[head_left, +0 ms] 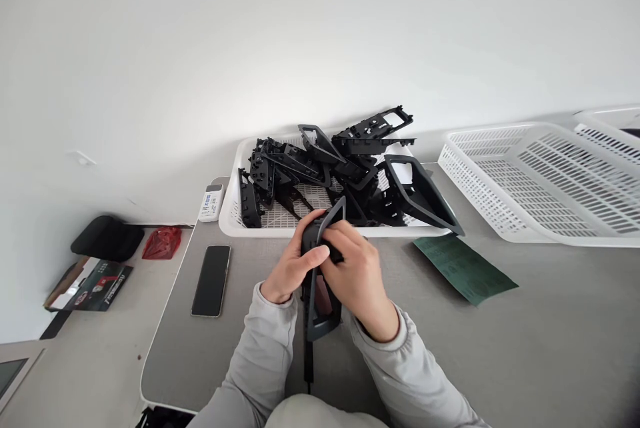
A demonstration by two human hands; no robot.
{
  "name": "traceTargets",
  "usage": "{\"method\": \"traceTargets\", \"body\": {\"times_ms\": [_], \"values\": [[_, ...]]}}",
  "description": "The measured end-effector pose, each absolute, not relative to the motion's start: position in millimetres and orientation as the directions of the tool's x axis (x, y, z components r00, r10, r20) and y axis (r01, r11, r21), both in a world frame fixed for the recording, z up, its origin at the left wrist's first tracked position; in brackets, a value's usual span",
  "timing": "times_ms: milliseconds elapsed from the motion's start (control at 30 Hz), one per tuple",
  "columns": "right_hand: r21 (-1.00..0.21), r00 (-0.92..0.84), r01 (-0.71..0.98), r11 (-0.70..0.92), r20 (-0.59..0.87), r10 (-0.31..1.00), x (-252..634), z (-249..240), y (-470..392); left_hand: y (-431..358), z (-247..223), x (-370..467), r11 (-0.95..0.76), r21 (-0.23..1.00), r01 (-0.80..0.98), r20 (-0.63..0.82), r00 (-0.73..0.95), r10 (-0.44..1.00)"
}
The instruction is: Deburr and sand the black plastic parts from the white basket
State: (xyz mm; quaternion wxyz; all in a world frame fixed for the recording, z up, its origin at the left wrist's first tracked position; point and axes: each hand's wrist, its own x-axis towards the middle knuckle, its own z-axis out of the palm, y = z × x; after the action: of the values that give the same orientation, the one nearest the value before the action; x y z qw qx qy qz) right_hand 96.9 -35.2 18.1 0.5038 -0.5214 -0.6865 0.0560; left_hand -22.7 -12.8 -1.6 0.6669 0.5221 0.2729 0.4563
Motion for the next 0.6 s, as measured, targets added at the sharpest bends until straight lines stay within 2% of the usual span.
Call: {"method": "traceTargets", "body": {"times_ms": [67, 133, 200, 267, 333, 400, 467, 600], "values": [[-0.602, -0.083, 0.610, 0.515, 0.598, 0.797, 97.5, 22.1, -40.2, -12.4, -1.0, -24.7, 0.054, 0.932, -0.359, 0.094, 0.381, 0.920], [-0.682, -0.094, 0.522, 0.512, 0.550, 0.830, 103.0, 25.9, -43.5, -11.8, 0.5, -27.8, 0.077, 0.916, -0.393, 0.073, 0.353, 0.933], [-0.775, 0.122, 0.461, 0.433, 0.539, 0.834, 111.0, 28.2, -43.8, -11.5, 2.0, -30.7, 0.117, 0.910, -0.399, 0.050, 0.385, 0.922], [-0.827, 0.411, 0.438, 0.351, 0.532, 0.741, 117.4, 28.2, -40.9, -12.1, 3.0, -31.4, 0.156, 0.917, -0.366, 0.029, 0.453, 0.891], [-0.845, 0.533, 0.431, 0.318, 0.522, 0.666, 119.3, 25.9, -36.2, -13.5, 2.9, -28.9, 0.160, 0.936, -0.314, 0.025, 0.512, 0.859], [-0.833, 0.509, 0.438, 0.337, 0.539, 0.671, 116.8, 23.1, -32.3, -15.2, 2.0, -24.1, 0.143, 0.940, -0.311, 0.041, 0.516, 0.856], [-0.806, 0.408, 0.448, 0.387, 0.570, 0.713, 112.0, 21.8, -31.4, -16.3, 0.8, -19.8, 0.149, 0.923, -0.356, 0.043, 0.478, 0.877], [-0.745, 0.051, 0.392, 0.541, 0.604, 0.795, 104.0, 25.0, -37.0, -15.0, 1.7, -20.5, 0.208, 0.848, -0.488, -0.019, 0.364, 0.931]]}}
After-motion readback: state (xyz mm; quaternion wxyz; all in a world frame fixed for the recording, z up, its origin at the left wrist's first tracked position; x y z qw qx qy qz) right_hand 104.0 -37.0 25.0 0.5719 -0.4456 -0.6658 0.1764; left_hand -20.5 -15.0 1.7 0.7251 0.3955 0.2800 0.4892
